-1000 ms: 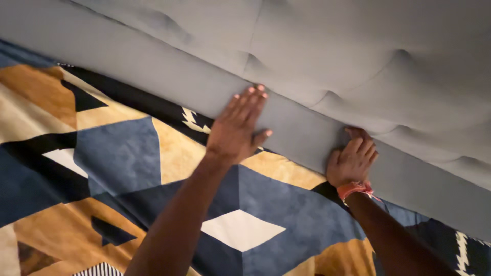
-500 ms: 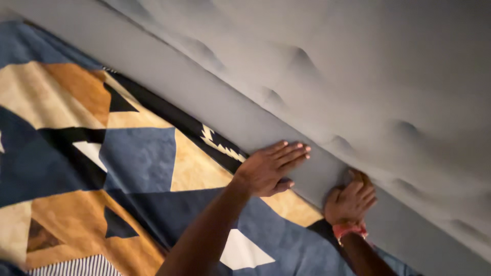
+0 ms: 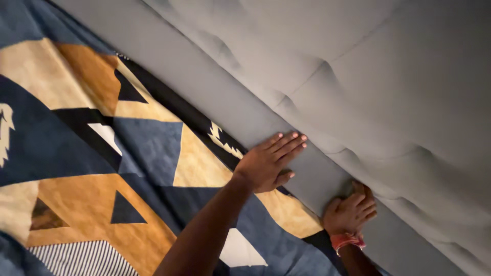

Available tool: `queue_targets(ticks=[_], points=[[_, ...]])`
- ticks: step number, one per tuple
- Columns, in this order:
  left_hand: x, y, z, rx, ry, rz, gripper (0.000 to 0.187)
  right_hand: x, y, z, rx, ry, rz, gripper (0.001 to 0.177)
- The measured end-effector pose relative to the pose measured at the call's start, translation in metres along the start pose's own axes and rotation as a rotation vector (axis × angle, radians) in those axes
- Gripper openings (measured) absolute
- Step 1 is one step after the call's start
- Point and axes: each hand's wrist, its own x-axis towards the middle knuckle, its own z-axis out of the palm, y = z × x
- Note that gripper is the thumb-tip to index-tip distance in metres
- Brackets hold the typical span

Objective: The person tucks a patterned sheet under the mattress along the side of the bed and then wipes and adjusts the gray upholstered headboard by hand.

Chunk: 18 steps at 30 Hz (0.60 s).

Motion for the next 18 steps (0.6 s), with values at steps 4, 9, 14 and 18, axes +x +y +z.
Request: queue_targets(ticks=[4, 9, 14, 18], points=[[0.002, 0.002, -0.008, -0.041, -0.058, -0.001, 0.073, 0.004, -0.013, 0.000, 0.023, -0.074, 0.101, 0.063], [0.010, -0.002, -0.006, -0.001, -0.113, -0.001, 0.071, 0.026, -0.099, 0.001, 0.375, -0.089, -0.192, 0.067], [0.004, -0.027, -0.014, 0.026, -0.079, 0.064, 0.067, 0.051, -0.165, -0.007, 0.319, -0.038, -0.024, 0.065], [-0.004, -0.031, -0.015, 0.072, -0.044, 0.128, 0.065, 0.045, -0.179, -0.019, 0.195, 0.005, -0.024, 0.066]])
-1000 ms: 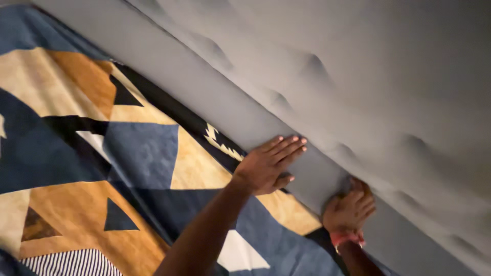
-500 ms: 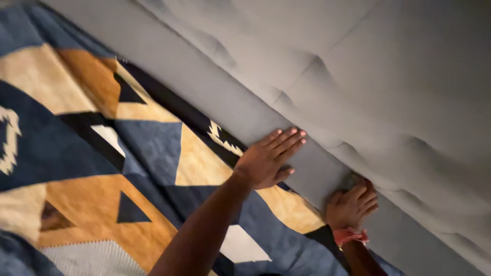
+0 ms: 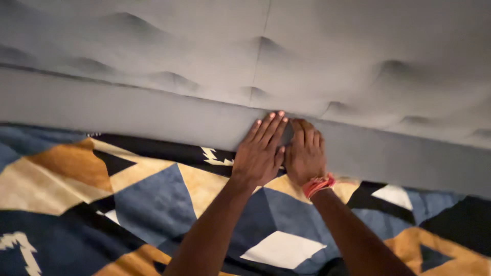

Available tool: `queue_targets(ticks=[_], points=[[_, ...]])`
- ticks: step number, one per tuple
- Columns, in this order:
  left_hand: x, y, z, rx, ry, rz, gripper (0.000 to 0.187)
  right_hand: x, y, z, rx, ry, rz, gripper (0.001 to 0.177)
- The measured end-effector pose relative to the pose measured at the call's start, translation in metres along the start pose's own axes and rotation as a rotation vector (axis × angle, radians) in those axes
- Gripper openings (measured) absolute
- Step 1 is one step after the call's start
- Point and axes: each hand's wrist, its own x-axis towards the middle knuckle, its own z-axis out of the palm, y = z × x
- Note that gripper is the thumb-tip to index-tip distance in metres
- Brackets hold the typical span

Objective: The person tucks a patterned sheet under the mattress along the side of the bed and then wipes and adjusts the gray upholstered headboard by hand.

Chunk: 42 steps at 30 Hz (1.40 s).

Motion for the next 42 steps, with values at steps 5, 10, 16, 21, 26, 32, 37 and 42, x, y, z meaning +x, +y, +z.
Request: queue_targets(ticks=[5, 10, 16, 21, 26, 32, 37, 42], points=[[-0.004, -0.015, 0.002, -0.011, 0.028, 0.012, 0.063, 0.002, -0.018, 0.018, -0.042, 0.090, 0.095, 0.070], [-0.016, -0.044, -0.005, -0.004, 0.046, 0.038, 0.070, -0.002, -0.016, 0.022, -0.020, 0.088, 0.103, 0.059], [-0.032, -0.062, -0.014, 0.060, 0.154, -0.007, 0.074, -0.002, -0.024, 0.021, -0.058, 0.065, 0.093, 0.062], [-0.030, -0.043, -0.009, 0.034, 0.165, 0.126, 0.075, -0.004, -0.019, 0.030, -0.124, 0.068, 0.072, 0.066], [-0.026, -0.019, 0.001, -0.051, 0.065, 0.202, 0.075, -0.005, -0.009, 0.031, -0.234, 0.057, -0.036, 0.068], [-0.030, -0.041, -0.014, -0.017, 0.058, 0.071, 0.077, -0.003, -0.018, 0.026, -0.114, 0.046, 0.088, 0.066], [-0.039, -0.082, -0.029, 0.137, 0.097, 0.036, 0.075, -0.002, -0.022, 0.023, -0.109, 0.064, 0.087, 0.065], [-0.046, -0.088, -0.030, 0.129, 0.172, -0.021, 0.078, -0.004, -0.019, 0.028, -0.114, 0.088, 0.121, 0.065]])
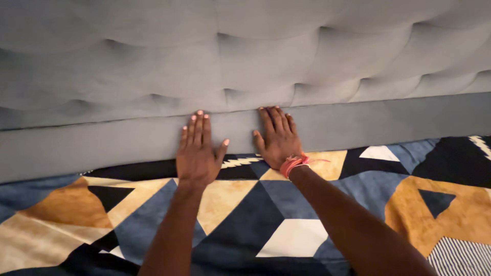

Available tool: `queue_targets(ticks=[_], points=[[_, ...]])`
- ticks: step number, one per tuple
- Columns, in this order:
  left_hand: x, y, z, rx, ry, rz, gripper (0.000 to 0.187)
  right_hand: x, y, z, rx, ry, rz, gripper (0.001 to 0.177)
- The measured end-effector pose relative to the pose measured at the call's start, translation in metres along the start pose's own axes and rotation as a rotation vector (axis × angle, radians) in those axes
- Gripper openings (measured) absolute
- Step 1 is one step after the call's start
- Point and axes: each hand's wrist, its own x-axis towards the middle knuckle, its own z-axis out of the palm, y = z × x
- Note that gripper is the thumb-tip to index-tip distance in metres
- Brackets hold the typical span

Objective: The person tucks a patterned sheet under the mattress along the side of the bed and then wipes and adjusts the gray upholstered headboard by hand.

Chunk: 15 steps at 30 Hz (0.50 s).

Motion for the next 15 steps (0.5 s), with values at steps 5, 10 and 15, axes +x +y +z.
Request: queue_targets(ticks=[5, 10, 15], points=[[0.025, 0.061, 0.030, -0.091, -0.090, 0.242, 0.083, 0.001, 0.004, 0.003, -0.027, 0.014, -0.072, 0.068], [0.020, 0.064, 0.032, -0.119, -0.128, 0.124, 0.078, 0.001, 0.003, 0.000, 0.011, -0.008, -0.039, 0.067], [0.012, 0.021, 0.017, -0.059, -0.139, 0.092, 0.079, 0.001, -0.001, -0.006, -0.001, -0.003, -0.015, 0.064]])
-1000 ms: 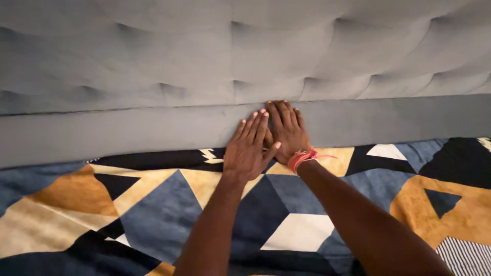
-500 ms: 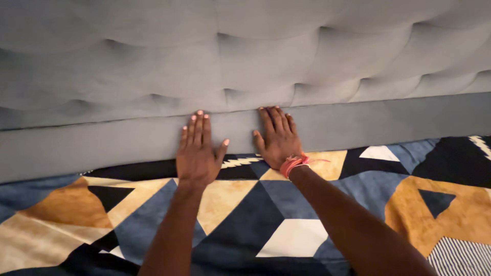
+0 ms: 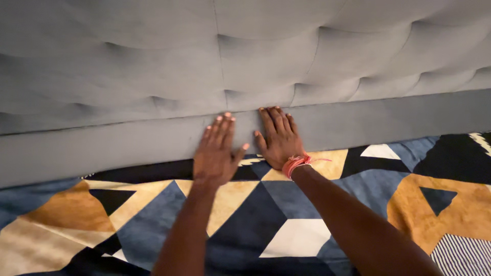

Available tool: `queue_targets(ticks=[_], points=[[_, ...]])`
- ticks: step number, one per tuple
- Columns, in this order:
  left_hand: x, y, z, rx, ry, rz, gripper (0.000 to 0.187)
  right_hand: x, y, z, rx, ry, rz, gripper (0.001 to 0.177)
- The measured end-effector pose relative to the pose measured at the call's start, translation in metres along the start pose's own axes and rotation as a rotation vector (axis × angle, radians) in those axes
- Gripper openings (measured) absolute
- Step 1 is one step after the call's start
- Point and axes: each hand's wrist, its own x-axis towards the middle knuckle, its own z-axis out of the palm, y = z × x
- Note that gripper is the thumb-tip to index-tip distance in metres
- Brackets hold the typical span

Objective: The person tucks a patterned sheet under the mattress along the side of the bed and then wipes and adjusts the gray upholstered headboard by hand.

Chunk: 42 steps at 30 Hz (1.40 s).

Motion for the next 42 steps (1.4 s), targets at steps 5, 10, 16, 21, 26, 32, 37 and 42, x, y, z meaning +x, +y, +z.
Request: queue_targets(ticks=[5, 10, 16, 21, 26, 32, 37, 42], points=[[-0.025, -0.049, -0.022, 0.085, 0.066, -0.077, 0.079, -0.001, -0.002, 0.003, 0.006, 0.039, -0.023, 0.062], [-0.030, -0.057, -0.030, 0.105, 0.096, -0.119, 0.080, -0.002, 0.001, 0.007, -0.028, 0.064, -0.031, 0.062], [-0.050, -0.081, -0.029, 0.123, 0.096, -0.094, 0.077, -0.001, -0.001, 0.006, 0.012, 0.040, -0.035, 0.063], [-0.123, -0.175, -0.078, 0.256, 0.129, -0.234, 0.070, -0.005, -0.017, 0.017, -0.033, -0.011, 0.096, 0.064], [-0.165, -0.209, -0.113, 0.221, 0.134, -0.303, 0.061, 0.010, -0.109, 0.057, -0.098, -0.073, 0.261, 0.081], [-0.161, -0.201, -0.115, 0.124, 0.095, -0.083, 0.061, 0.044, -0.216, 0.077, -0.019, -0.135, 0.271, 0.089], [-0.160, -0.198, -0.118, 0.149, 0.082, -0.128, 0.059, 0.038, -0.238, 0.084, 0.168, -0.090, 0.053, 0.083], [-0.163, -0.197, -0.113, 0.149, 0.110, -0.161, 0.058, 0.028, -0.221, 0.081, 0.020, -0.071, 0.228, 0.085]])
